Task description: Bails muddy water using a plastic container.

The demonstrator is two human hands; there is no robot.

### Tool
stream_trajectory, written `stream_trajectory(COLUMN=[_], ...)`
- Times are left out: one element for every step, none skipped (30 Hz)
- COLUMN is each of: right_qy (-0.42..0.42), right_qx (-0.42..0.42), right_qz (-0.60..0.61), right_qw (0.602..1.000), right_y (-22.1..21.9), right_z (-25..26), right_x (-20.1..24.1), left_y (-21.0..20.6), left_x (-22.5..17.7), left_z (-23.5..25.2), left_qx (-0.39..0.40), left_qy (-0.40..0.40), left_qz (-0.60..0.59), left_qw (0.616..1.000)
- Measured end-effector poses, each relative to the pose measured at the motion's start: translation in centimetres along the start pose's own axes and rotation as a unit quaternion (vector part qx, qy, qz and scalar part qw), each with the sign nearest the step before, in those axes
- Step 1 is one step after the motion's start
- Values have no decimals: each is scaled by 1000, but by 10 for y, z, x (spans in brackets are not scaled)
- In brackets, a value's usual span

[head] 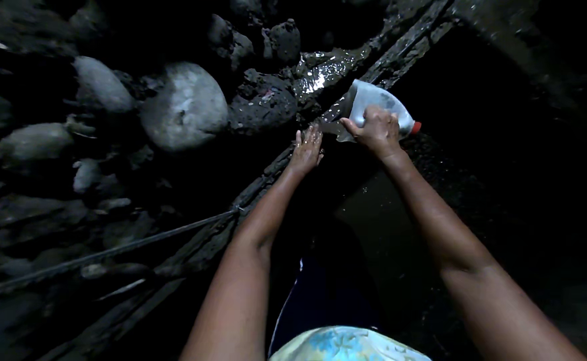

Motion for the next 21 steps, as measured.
stream_trajectory(right_qy=[-8,-24,-42,-62,-82,-97,-112,-125,-138,-152,-168,-184,-205,-228,-252,-277,-299,-321,-346,-373,-394], right_qx=[-13,-19,-26,-32,-34,-36,-33,-34,-32,-31,-32,-38,-39,-33,-18,6,27,49,70,91,111], right_qz=[0,10,28,47,66,82,95,105,115,125,136,150,168,188,209,234,261,285,302,314,318], right_qw=[1000,999,998,996,994,991,989,986,983,980,976,971,963,955,945,932,918,902,885,868,855], right_y=[-1,-1,-1,-3,-5,-8,-12,-16,-22,-29,-35,-42,-53,-66,-81,-98,-116,-135,-156,-179,-202], right_z=[-1,-4,-7,-12,-18,-24,-32,-41,-53,-66,-78,-90,-104,-118,-129,-139,-150,-163,-176,-186,-194], right_x=[-5,-11,-19,-27,-36,-46,-57,-69,-81,-92,-103,-115,-126,-137,-146,-154,-161,-168,-175,-184,-193], left_y=[4,6,7,6,7,7,8,9,10,12,17,22,25,26,24,19,14,10,7,6,4], left_x=[1,1,2,4,6,8,11,13,17,21,25,28,27,27,28,29,31,32,34,36,38], left_z=[12,23,34,43,50,56,58,58,52,42,34,29,23,20,19,20,21,19,14,10,6], left_qx=[32,54,64,64,64,64,58,47,40,41,41,40,36,27,21,25,38,43,40,34,21], left_qy=[18,26,29,28,28,33,39,42,46,55,64,74,83,85,75,59,49,48,49,46,38], left_qz=[-25,-50,-75,-100,-121,-136,-133,-113,-86,-59,-36,-26,-28,-38,-54,-69,-74,-71,-62,-60,-59], left_qw=[999,997,995,993,990,988,989,992,994,996,996,996,996,995,996,996,995,995,996,997,997])
Point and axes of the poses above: each hand's wrist, its own z-axis towards the middle knuckle, its own y-axis out of the back of the hand, x = y × z, the point moved 5 cm from there along z, towards the middle knuckle, and after that the axes turned 3 degrees about y, right-handed, at the moved point
